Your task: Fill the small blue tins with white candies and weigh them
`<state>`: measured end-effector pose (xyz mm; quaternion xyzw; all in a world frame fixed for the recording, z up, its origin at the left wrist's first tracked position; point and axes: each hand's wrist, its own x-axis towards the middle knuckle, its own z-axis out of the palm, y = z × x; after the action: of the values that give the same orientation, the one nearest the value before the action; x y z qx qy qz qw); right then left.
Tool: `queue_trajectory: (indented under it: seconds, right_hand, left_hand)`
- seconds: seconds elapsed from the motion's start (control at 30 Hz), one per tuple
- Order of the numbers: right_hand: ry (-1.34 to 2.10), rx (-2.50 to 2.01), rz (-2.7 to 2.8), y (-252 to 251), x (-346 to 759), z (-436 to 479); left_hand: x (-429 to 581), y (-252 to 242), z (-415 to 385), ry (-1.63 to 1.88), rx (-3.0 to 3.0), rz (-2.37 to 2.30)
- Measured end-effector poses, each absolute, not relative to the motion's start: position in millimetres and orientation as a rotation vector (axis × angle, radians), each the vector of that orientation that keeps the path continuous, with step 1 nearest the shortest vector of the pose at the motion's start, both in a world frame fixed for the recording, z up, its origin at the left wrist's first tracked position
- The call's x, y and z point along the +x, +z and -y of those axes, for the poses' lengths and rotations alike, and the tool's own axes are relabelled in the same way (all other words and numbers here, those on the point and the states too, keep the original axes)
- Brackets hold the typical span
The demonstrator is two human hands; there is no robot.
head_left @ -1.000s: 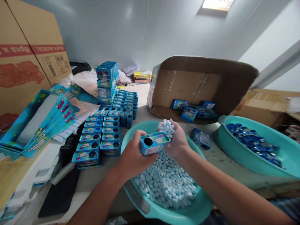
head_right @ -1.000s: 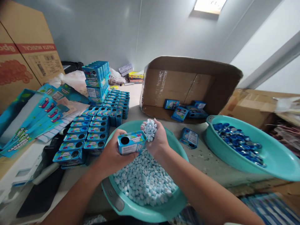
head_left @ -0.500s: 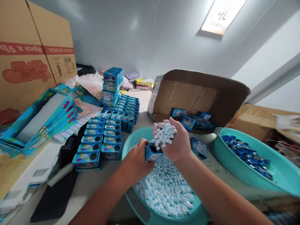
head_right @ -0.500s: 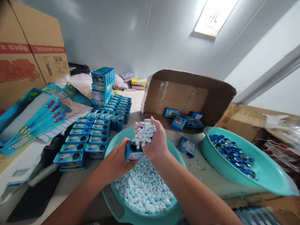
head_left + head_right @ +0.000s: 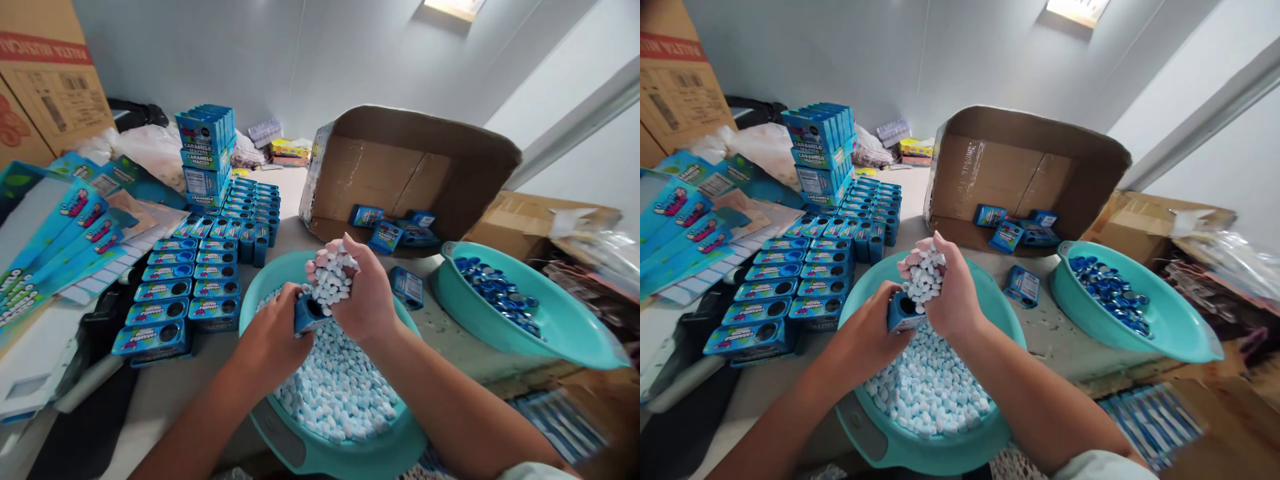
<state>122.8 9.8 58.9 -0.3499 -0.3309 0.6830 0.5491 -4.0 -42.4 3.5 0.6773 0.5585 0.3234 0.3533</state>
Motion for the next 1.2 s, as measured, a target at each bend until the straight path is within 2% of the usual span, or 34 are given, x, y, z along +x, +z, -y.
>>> queue_trajectory:
  seconds: [0.57, 0.87, 1.2]
  right_hand:
    - [1.502, -0.833, 1.091, 62, 123, 1]
    - [1.437, -0.706, 1.222, 59, 125, 1]
    - [1.392, -0.625, 1.355, 60, 127, 3]
  left_hand:
    - [-2, -3, 44, 0.905, 1.831, -1.493]
    - [-4, -4, 45, 1.027, 1.823, -1.263]
    - [-3, -2, 43, 1.099, 1.713, -1.350]
